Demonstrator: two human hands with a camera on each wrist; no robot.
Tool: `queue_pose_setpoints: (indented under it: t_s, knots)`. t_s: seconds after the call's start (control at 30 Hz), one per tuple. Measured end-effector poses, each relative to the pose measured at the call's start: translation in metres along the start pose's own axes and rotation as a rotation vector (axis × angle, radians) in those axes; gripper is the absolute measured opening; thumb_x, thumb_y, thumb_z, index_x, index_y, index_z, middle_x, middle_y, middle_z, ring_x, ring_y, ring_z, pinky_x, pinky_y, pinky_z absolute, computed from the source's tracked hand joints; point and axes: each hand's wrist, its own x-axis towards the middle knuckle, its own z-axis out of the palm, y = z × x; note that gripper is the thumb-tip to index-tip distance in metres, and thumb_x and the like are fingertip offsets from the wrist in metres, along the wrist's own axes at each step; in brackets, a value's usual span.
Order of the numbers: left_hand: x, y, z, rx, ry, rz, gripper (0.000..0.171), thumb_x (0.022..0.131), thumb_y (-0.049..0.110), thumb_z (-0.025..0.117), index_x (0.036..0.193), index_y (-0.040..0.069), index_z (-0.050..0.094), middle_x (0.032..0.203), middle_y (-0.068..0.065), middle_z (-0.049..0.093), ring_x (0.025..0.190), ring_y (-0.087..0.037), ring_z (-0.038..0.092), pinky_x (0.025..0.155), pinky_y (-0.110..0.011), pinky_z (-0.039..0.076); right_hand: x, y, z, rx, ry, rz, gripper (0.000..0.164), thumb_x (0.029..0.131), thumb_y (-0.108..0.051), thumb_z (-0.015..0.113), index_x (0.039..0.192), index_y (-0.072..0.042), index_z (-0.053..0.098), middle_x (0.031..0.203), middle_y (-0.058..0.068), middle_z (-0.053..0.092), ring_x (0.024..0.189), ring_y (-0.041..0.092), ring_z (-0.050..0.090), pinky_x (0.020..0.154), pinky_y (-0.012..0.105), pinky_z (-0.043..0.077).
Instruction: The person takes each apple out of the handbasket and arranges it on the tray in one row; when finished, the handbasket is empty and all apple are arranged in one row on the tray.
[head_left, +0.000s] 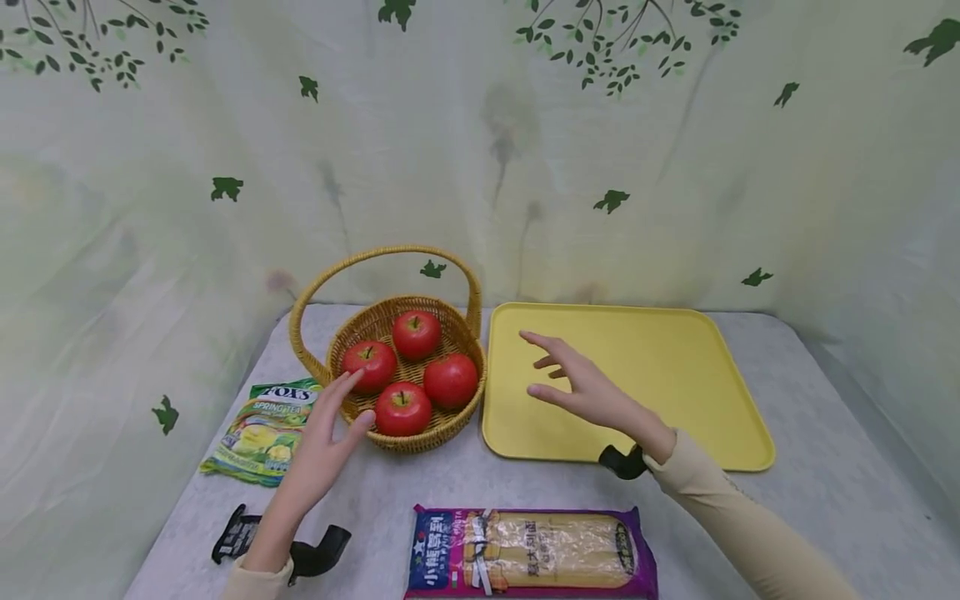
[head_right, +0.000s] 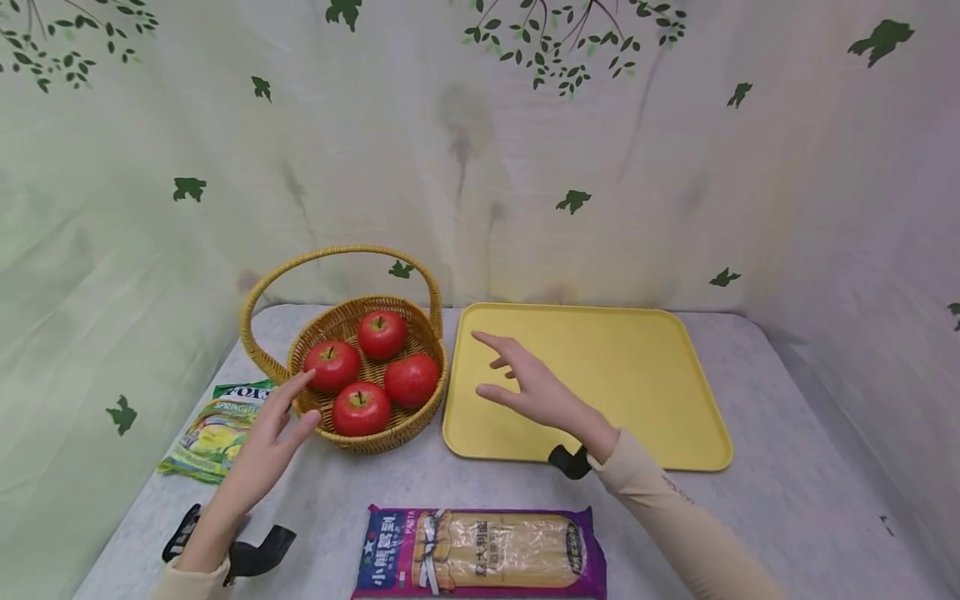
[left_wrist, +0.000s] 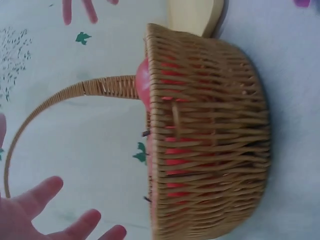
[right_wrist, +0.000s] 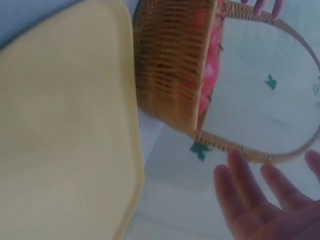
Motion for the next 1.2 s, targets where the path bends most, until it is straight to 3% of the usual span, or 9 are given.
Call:
queue_pose_setpoints:
  t_s: [0.13,0.27,0.37,0.43,0.5,0.7,1.03,1.2]
  knots:
    - [-0.007,-0.013,0.002,-0.143,0.047,-0.050,0.055,0.100,0.027,0.051,0.149,0.009,0.032,0.149,-0.020,0.024,0.134,-0.041,0.024,0.102,-0.065,0.027,0.023,-0.006,0.020,0.157,-0.087,-0.019,0.068,0.095,-0.025,0.062,0.151,-0.014,0.027,0.151,0.003,0.033,0.115,0.026,0.056,0.093,0.040,0.047]
    - [-0.011,-0.025,0.005,-0.256,0.084,-0.147,0.057,0.102,0.031,0.047,0.151,0.011,0.027,0.149,-0.020,0.021,0.133,-0.040,0.025,0.102,-0.063,0.029,0.042,-0.018,0.037,0.248,-0.163,-0.005,0.066,0.095,-0.016,0.061,0.151,-0.010,0.027,0.147,0.011,0.038,0.110,0.028,0.058,0.092,0.041,0.048]
    - [-0.011,-0.032,0.009,-0.340,0.104,-0.218,0.057,0.102,0.033,0.044,0.152,0.013,0.024,0.151,-0.017,0.020,0.133,-0.036,0.029,0.101,-0.043,0.039,0.053,-0.021,0.050,0.275,-0.204,-0.004,0.066,0.094,-0.012,0.060,0.151,-0.011,0.027,0.142,0.018,0.042,0.105,0.026,0.060,0.091,0.041,0.048]
    - [-0.010,-0.037,0.012,-0.402,0.108,-0.257,0.058,0.103,0.032,0.043,0.153,0.014,0.021,0.153,-0.016,0.019,0.132,-0.033,0.032,0.095,-0.028,0.044,0.059,-0.018,0.059,0.292,-0.224,-0.012,0.065,0.095,-0.014,0.060,0.151,-0.015,0.027,0.142,0.017,0.043,0.105,0.022,0.060,0.091,0.038,0.049]
    - [-0.008,-0.042,0.015,-0.461,0.094,-0.288,0.059,0.103,0.032,0.042,0.154,0.016,0.018,0.154,-0.015,0.016,0.132,-0.031,0.032,0.092,-0.023,0.044,0.064,-0.019,0.065,0.315,-0.244,-0.015,0.064,0.095,-0.014,0.060,0.150,-0.016,0.028,0.141,0.017,0.043,0.104,0.020,0.060,0.089,0.035,0.050]
    - [-0.002,-0.054,0.024,-0.586,0.051,-0.343,0.064,0.102,0.030,0.046,0.155,0.023,0.010,0.158,-0.010,0.003,0.140,-0.030,0.018,0.107,-0.051,0.029,0.079,-0.019,0.079,0.336,-0.295,0.000,0.062,0.095,-0.018,0.059,0.149,-0.021,0.029,0.145,0.014,0.039,0.101,0.015,0.062,0.085,0.029,0.051]
    - [0.004,-0.060,0.029,-0.613,0.050,-0.350,0.071,0.100,0.027,0.052,0.155,0.025,0.007,0.158,-0.011,-0.003,0.139,-0.036,0.020,0.107,-0.051,0.029,0.105,-0.018,0.093,0.284,-0.397,0.008,0.066,0.093,-0.018,0.062,0.150,-0.014,0.029,0.149,0.010,0.033,0.096,0.023,0.064,0.078,0.029,0.054]
    - [0.004,-0.061,0.028,-0.621,0.043,-0.343,0.070,0.100,0.027,0.052,0.155,0.025,0.008,0.158,-0.011,-0.003,0.140,-0.038,0.017,0.106,-0.052,0.029,0.115,-0.020,0.099,0.313,-0.513,0.106,0.067,0.094,-0.020,0.061,0.151,-0.016,0.026,0.147,0.013,0.031,0.081,0.027,0.068,0.073,0.034,0.056]
